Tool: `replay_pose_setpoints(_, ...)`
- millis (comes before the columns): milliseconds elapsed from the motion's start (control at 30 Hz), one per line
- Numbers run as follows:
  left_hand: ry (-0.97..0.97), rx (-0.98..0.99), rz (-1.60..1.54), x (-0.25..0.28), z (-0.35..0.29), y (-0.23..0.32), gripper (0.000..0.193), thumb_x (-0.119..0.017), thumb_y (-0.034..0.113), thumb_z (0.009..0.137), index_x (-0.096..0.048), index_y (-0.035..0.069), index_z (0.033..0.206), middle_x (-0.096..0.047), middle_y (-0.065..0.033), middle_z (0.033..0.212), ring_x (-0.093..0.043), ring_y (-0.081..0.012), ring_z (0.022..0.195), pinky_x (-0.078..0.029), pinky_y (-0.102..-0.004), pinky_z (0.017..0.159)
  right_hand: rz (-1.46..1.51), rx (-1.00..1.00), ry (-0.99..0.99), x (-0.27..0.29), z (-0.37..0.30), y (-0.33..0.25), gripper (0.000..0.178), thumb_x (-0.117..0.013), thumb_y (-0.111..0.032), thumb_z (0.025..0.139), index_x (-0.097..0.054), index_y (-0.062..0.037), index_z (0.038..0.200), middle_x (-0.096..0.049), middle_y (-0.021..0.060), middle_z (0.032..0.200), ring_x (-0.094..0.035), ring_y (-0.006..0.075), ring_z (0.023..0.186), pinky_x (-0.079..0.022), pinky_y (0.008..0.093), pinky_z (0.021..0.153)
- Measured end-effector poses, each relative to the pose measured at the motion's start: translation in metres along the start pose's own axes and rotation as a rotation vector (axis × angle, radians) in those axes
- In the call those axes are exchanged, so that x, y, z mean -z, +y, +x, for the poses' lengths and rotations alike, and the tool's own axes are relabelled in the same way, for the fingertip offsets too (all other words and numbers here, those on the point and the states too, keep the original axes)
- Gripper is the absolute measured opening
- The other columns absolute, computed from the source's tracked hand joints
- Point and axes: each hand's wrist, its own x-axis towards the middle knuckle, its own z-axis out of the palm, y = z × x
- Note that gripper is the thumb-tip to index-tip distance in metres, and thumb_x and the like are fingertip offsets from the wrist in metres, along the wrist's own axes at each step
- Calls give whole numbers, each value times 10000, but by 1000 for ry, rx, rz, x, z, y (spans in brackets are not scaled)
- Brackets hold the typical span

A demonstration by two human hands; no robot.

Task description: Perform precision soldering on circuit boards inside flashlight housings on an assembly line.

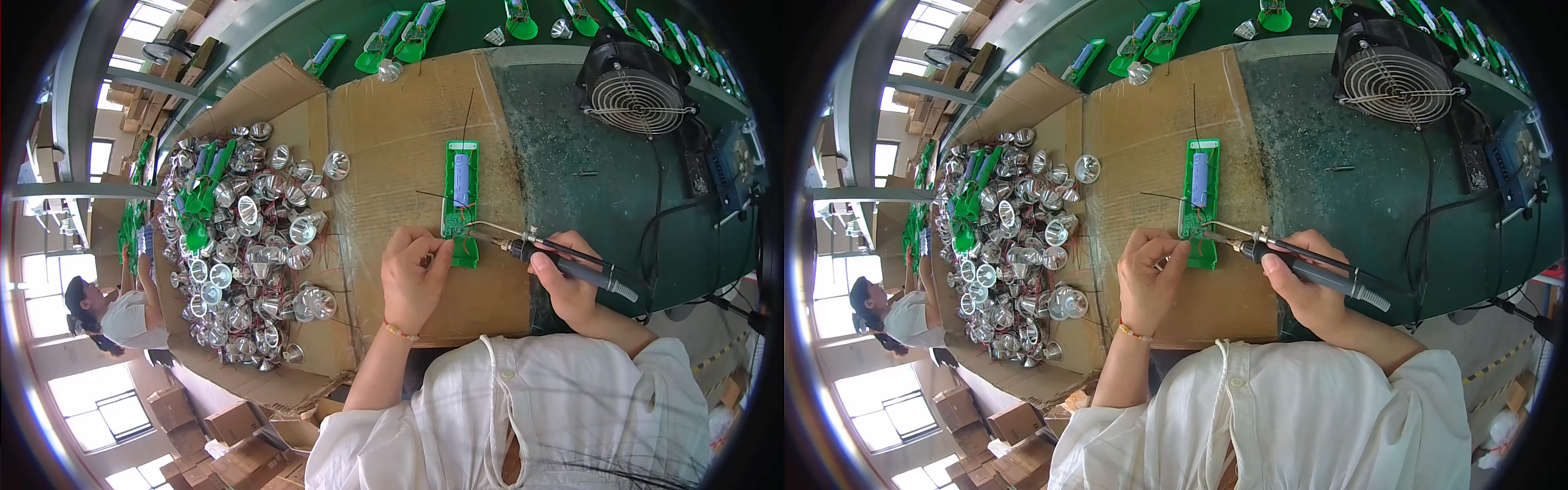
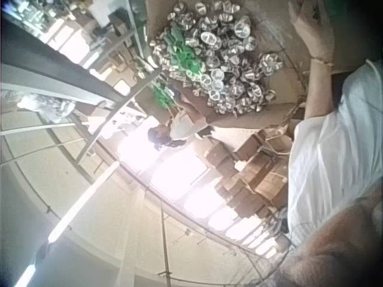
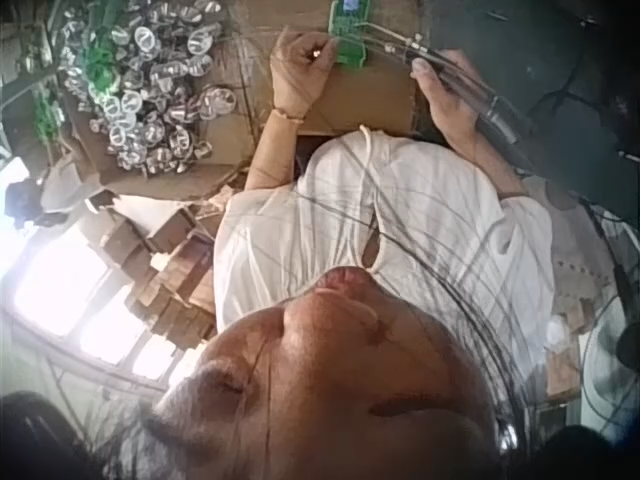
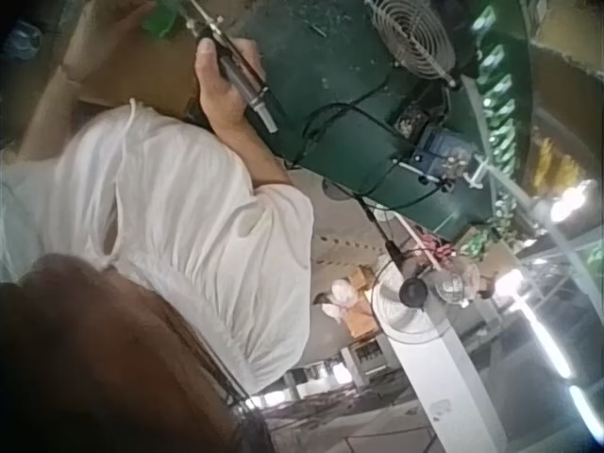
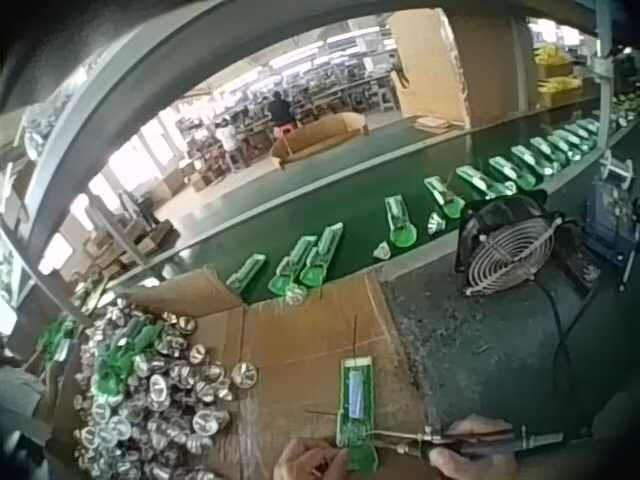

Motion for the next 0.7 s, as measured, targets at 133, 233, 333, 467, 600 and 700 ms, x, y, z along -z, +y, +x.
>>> replay_pose_setpoints(133, 5, -31, 49, -1, 0, -2, 85, -687, 83, 739, -638, 15, 724, -560, -87, 769, -539, -206, 614, -442, -307, 537, -87, 47, -30, 0, 2, -4, 140, -621, -92, 821, -529, 10, 845, -588, 75, 703, -561, 102, 603, -452, 239, 549)
replay_pose_setpoints(233, 14, -52, 55, -5, 1, -3, 85, -687, 79, 730, -633, 15, 714, -558, -88, 762, -538, -208, 611, -440, -312, 536, -143, 82, -39, 2, 0, 1, 135, -631, -77, 805, -528, 7, 830, -584, 76, 679, -550, 105, 581, -442, 244, 532)
replay_pose_setpoints(333, 19, -33, 68, -8, 0, -5, 89, -684, 76, 724, -624, 16, 699, -557, -88, 756, -541, -212, 613, -438, -317, 539, -168, 254, -7, -2, 4, 0, 139, -677, -65, 758, -553, -6, 784, -567, 52, 617, -522, 99, 503, -419, 247, 470)
replay_pose_setpoints(467, 16, 16, 38, -7, 0, -3, 103, -680, 78, 721, -610, 15, 681, -559, -88, 750, -540, -217, 611, -433, -330, 546, -217, 313, -37, -4, 7, -10, 137, -678, -63, 760, -561, -4, 799, -578, 70, 642, -547, 152, 510, -437, 267, 483)
replay_pose_setpoints(600, 24, -1, 41, -9, 0, -6, 106, -679, 81, 720, -608, 14, 680, -556, -89, 746, -537, -218, 607, -431, -334, 548, -161, 239, 7, 6, 2, -8, 170, -652, -125, 818, -556, 10, 854, -593, 66, 674, -557, 101, 557, -443, 250, 504)
replay_pose_setpoints(700, 8, -24, 69, -8, 1, -7, 107, -676, 82, 720, -605, 16, 674, -555, -89, 740, -535, -218, 605, -428, -332, 542, -175, 196, -19, 9, 1, -9, 183, -645, -137, 829, -547, 8, 882, -589, 62, 670, -549, 101, 549, -440, 251, 501)
